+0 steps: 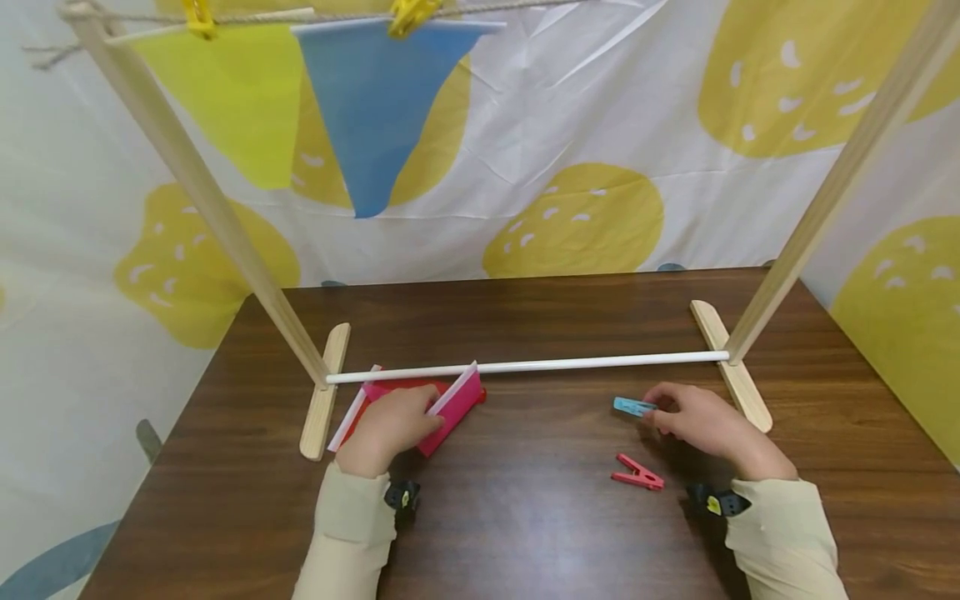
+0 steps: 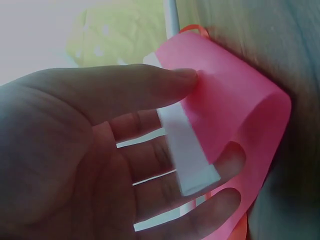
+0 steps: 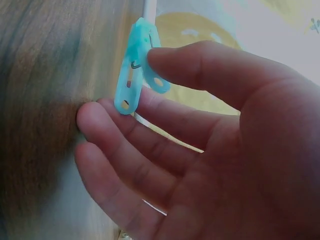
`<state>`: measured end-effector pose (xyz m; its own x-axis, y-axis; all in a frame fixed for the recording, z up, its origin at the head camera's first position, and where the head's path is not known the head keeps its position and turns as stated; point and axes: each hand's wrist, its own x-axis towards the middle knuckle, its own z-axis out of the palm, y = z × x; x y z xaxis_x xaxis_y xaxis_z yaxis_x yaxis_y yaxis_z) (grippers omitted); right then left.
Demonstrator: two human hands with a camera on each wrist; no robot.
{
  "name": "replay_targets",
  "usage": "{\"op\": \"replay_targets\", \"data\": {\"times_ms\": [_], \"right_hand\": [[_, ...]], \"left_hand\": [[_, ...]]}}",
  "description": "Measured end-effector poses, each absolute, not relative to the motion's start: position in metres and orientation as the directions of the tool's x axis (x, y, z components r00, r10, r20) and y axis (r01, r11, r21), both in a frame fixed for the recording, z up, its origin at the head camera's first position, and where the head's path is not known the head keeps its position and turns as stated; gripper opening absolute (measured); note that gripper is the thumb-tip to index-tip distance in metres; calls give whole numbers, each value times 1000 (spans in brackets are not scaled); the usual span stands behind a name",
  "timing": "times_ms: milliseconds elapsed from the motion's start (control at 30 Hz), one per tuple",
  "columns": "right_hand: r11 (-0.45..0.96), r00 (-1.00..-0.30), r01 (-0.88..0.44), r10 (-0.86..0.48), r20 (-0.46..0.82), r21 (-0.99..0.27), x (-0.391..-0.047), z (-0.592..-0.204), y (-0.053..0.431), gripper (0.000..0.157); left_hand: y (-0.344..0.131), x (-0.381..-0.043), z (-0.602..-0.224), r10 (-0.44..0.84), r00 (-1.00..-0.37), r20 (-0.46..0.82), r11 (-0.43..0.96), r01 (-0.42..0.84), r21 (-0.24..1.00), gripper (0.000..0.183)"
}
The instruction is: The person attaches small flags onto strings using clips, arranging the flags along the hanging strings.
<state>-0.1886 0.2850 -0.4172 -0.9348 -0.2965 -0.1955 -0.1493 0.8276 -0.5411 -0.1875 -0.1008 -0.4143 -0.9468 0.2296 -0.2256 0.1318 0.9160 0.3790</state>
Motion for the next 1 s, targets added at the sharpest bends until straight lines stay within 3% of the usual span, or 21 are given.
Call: {"op": "replay_targets", "data": {"times_ms": [200,533,1000], "right_hand": [[822,-939,-168,-301,-164,-543,-189,-417,286,24],[763,-942,-145,-302,-149,-630,-190,-415,283,28],[814,-948,-251,-316,-37,-525,-186,-412,282,20]], "left_hand": [[-106,-187,-413,222,-951,-214,912,125,392,23],[-108,-187,-412,251,-953,-171,908,170,383,5],[-110,-191,-416,301,-940,-160,903,226,366,8]]}}
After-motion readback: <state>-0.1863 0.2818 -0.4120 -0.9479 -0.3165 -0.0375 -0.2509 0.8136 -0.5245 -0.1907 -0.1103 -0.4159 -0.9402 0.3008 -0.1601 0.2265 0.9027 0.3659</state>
